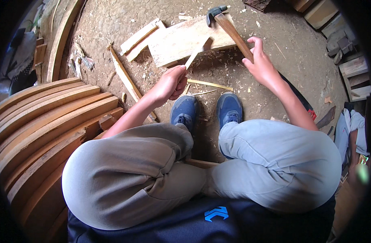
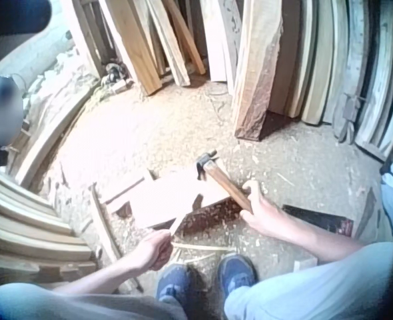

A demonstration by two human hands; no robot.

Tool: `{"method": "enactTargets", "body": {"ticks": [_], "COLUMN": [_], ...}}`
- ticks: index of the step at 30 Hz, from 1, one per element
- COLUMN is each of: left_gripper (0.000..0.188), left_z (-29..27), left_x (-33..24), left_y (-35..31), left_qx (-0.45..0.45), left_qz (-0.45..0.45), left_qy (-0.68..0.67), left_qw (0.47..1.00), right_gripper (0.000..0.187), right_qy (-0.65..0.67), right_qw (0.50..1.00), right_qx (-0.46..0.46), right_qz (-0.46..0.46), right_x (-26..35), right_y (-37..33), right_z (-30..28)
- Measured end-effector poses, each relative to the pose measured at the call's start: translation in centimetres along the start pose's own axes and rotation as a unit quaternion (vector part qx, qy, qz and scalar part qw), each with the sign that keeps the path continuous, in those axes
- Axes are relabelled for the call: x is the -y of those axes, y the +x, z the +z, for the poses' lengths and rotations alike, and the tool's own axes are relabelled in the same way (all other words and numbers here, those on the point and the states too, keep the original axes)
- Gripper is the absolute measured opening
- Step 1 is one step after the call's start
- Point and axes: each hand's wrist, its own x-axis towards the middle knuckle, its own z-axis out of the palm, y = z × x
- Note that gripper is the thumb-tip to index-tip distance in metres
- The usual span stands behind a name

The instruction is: The person is sitting on the floor in a workshop, using a hammer to split thin strips of wood on a larger wooden block. They repeatedly position the wood and strike it with the hammer to separate it into smaller pieces.

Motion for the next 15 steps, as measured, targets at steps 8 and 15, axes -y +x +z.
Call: {"method": "enactTargets", "body": {"ticks": [8, 15], "left_gripper": [0.035, 0.036], "left_z": [0.5, 1.8], "left_x": [1.0, 1.7], "left_y": [0.5, 1.4], "left_qx": [0.009, -0.025], "left_qz": [-0.032, 0.015], "left_qy": [-0.086, -0.077], "left_qw": [0.996, 0.997], "right_gripper": [0.042, 0.037], "right_qy": [0.178, 0.192], "right_qw": [0.982, 0.981], "right_qx": [-0.061, -0.019], "right_qz": [0.032, -0.023], "right_x": [2.6, 1.7], "right_y": [-0.2, -2.8], "right_z": [-1.2, -3.3]}}
